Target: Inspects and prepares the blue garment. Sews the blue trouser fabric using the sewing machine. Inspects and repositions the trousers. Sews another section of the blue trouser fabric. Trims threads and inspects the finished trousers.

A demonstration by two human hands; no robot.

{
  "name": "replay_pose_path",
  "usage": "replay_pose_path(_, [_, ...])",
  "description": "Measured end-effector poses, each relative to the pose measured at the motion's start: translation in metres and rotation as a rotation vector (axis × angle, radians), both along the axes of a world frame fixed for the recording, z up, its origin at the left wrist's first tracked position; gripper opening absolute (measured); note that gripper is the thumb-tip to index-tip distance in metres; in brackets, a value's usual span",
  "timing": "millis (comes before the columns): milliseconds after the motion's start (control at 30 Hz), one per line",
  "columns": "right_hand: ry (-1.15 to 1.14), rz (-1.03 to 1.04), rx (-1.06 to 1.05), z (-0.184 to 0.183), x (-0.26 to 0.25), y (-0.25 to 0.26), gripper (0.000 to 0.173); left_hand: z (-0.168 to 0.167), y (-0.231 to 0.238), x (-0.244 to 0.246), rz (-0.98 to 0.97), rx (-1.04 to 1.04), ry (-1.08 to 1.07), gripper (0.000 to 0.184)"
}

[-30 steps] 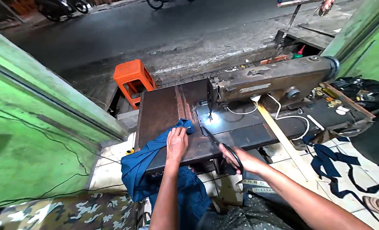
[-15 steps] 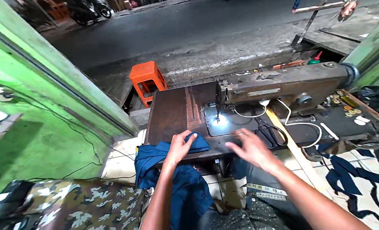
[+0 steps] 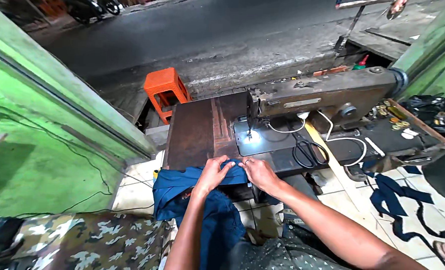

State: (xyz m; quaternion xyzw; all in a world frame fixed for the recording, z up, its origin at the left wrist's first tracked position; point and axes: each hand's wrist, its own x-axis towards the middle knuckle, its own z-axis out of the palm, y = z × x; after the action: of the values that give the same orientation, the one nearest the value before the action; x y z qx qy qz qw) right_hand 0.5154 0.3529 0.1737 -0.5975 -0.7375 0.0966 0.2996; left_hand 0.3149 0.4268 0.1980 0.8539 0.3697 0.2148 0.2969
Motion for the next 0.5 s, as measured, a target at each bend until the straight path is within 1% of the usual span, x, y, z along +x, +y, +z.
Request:
replay_pose_path(33, [-0.014, -0.023, -0.049, 0.002, 0.003, -0.001, 0.037, -0.001, 0.001, 0.003, 0.003, -0.002, 0.013, 0.033])
replay_pose_path(133, [0.038, -0.096, -0.253, 0.011, 0.021, 0.001, 0.039, -0.005, 0.008, 0.005, 0.021, -0.023, 0.023, 0.034])
replay_pose_path(167, [0.036, -0.123, -0.280, 0.012, 0.029, 0.001, 0.039, -0.007, 0.009, 0.006, 0.025, -0.030, 0.024, 0.034])
replay_pose_path(267, [-0.009, -0.237, -0.271, 0.013, 0.056, -0.006, 0.037, -0.014, 0.013, 0.010, 0.059, -0.046, 0.047, 0.035])
replay_pose_path(400, [-0.178, -0.505, -0.269, 0.021, 0.109, -0.030, 0.043, -0.022, 0.016, 0.013, 0.104, -0.033, 0.081, 0.037])
replay_pose_path(433, [-0.195, -0.556, -0.299, 0.021, 0.123, -0.035, 0.045, -0.022, 0.015, 0.013, 0.110, -0.031, 0.084, 0.037])
replay_pose_path(500, [-0.236, -0.622, -0.443, 0.022, 0.138, -0.042, 0.049, -0.022, 0.014, 0.013, 0.124, -0.040, 0.089, 0.037])
